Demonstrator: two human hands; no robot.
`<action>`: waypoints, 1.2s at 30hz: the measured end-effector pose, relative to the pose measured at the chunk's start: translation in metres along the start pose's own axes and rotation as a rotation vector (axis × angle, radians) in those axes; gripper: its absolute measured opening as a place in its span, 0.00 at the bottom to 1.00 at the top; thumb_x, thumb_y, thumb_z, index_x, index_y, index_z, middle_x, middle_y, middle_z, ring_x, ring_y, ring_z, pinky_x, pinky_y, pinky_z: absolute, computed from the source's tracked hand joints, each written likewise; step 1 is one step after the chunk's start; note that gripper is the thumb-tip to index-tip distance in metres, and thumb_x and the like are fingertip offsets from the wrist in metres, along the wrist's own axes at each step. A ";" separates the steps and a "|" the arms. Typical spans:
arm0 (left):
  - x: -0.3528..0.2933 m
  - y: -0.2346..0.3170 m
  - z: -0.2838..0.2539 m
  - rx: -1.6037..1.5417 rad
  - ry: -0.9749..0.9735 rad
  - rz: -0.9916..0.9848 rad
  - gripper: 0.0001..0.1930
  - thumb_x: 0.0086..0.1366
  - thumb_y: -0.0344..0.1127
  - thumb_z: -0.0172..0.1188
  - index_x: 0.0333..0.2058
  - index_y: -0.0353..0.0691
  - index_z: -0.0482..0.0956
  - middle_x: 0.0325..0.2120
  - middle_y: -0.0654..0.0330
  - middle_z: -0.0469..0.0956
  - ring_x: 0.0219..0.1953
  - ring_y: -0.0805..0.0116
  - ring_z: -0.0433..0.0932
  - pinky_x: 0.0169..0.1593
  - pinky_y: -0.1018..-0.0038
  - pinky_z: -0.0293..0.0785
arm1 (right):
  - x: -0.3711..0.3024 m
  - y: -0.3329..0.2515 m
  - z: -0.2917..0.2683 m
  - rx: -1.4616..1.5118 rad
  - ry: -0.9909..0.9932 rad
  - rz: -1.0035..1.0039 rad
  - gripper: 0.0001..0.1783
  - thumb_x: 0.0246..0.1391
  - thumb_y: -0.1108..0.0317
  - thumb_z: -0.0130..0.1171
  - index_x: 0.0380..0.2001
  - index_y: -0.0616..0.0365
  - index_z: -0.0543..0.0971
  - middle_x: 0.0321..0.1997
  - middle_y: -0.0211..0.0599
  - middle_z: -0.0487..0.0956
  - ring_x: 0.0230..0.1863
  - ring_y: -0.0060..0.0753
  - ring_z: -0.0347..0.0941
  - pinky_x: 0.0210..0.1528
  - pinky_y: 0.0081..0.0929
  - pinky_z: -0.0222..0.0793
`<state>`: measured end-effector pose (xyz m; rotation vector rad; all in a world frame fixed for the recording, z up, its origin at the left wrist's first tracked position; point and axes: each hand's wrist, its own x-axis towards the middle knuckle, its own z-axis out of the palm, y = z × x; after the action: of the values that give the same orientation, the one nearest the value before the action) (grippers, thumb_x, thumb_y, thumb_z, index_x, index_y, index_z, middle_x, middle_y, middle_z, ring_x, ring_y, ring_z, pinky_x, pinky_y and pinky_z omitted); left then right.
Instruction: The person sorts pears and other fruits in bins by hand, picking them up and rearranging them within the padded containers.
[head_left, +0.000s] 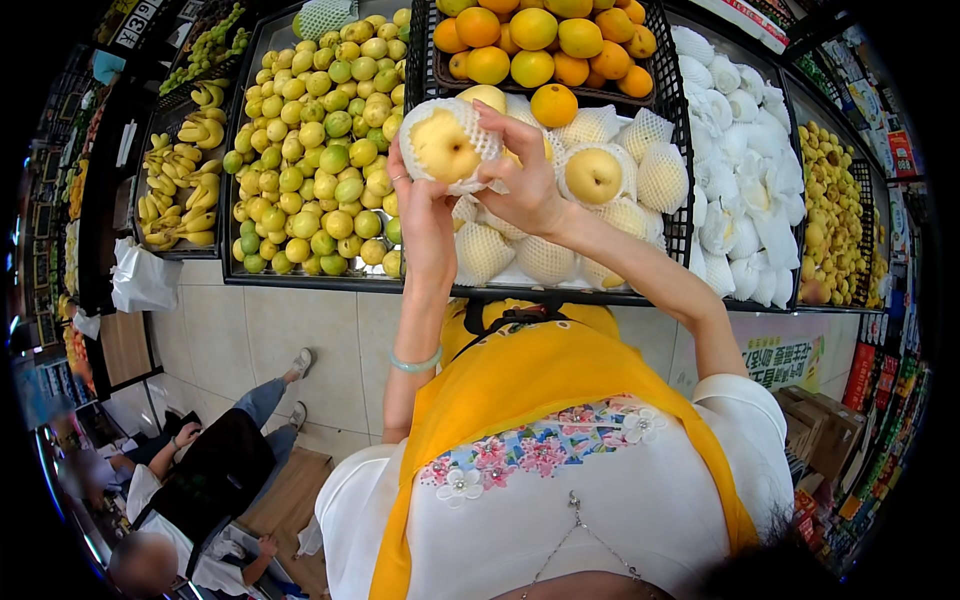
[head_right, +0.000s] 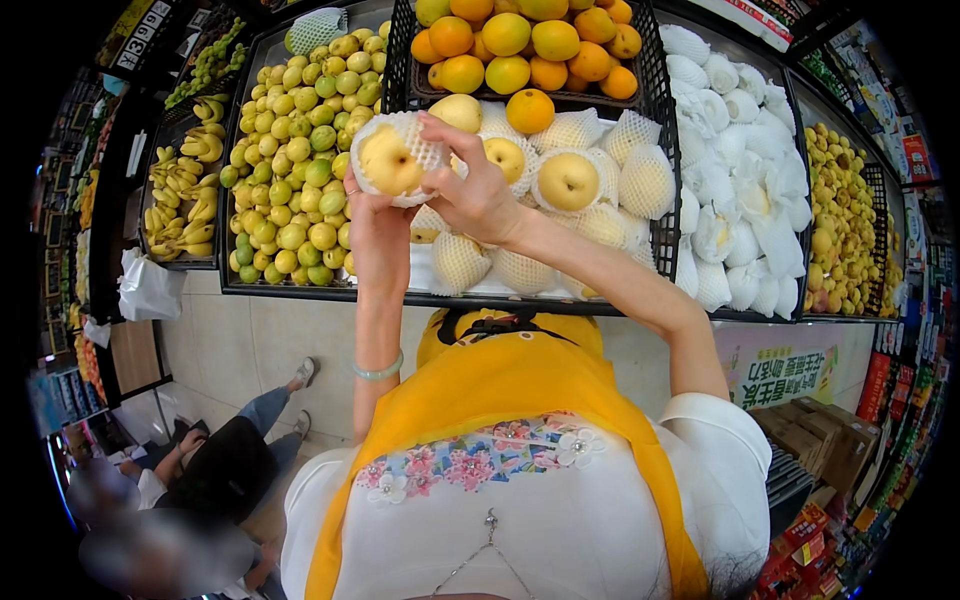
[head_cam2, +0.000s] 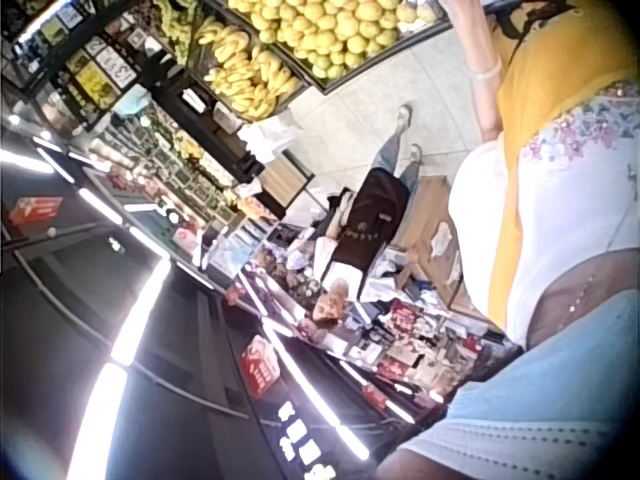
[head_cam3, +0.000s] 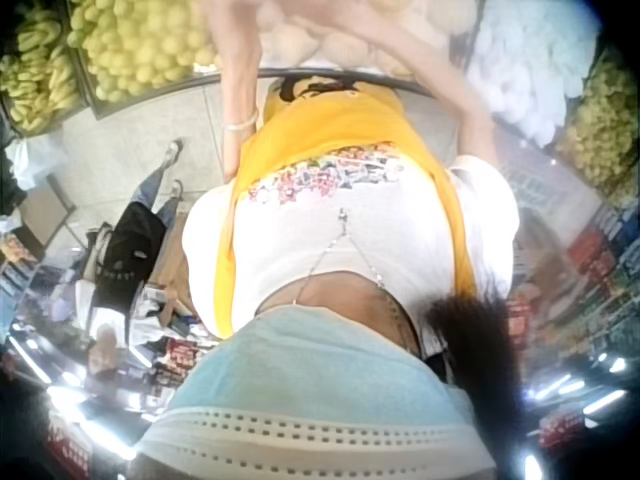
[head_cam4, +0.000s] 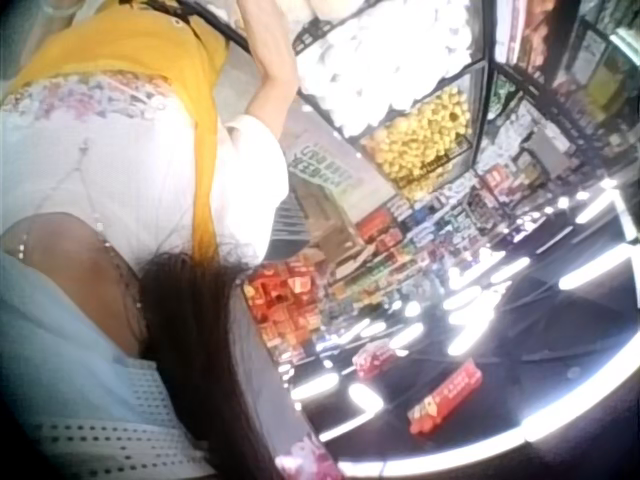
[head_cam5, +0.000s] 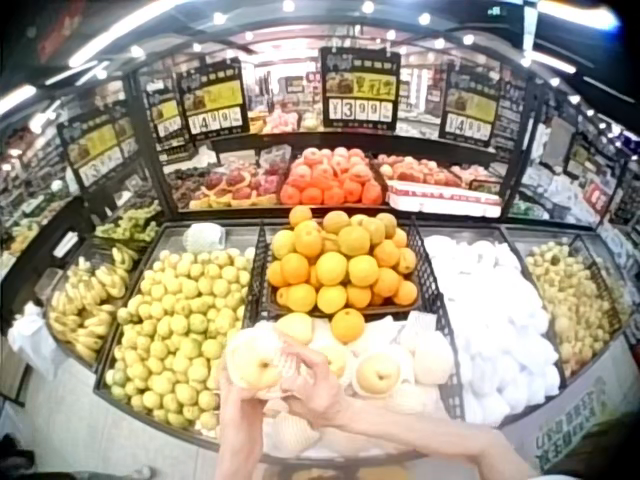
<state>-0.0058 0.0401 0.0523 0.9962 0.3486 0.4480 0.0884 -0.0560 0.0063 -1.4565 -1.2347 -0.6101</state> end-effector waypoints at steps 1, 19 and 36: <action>0.001 0.000 0.000 0.011 -0.008 -0.008 0.31 0.55 0.33 0.47 0.58 0.45 0.52 0.55 0.57 0.62 0.57 0.64 0.65 0.56 0.62 0.64 | 0.000 0.000 -0.001 0.003 0.003 0.013 0.20 0.35 0.77 0.66 0.34 0.56 0.70 0.53 0.51 0.65 0.58 0.59 0.64 0.52 0.42 0.70; -0.002 -0.005 0.033 0.207 -0.180 0.115 0.39 0.61 0.31 0.58 0.63 0.40 0.42 0.54 0.51 0.62 0.57 0.62 0.63 0.58 0.68 0.62 | 0.027 -0.024 -0.039 1.003 -0.020 1.199 0.40 0.56 0.37 0.43 0.60 0.58 0.56 0.58 0.43 0.65 0.52 0.34 0.71 0.33 0.29 0.77; 0.025 -0.058 0.034 0.419 0.105 0.386 0.28 0.59 0.32 0.55 0.55 0.36 0.51 0.51 0.50 0.59 0.49 0.62 0.66 0.51 0.71 0.65 | 0.030 -0.030 -0.051 -0.161 0.126 0.657 0.12 0.44 0.71 0.59 0.34 0.62 0.74 0.33 0.42 0.70 0.35 0.43 0.69 0.37 0.32 0.66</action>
<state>0.0427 0.0016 0.0177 1.4610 0.3522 0.8002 0.0831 -0.0956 0.0589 -1.8052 -0.5575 -0.3439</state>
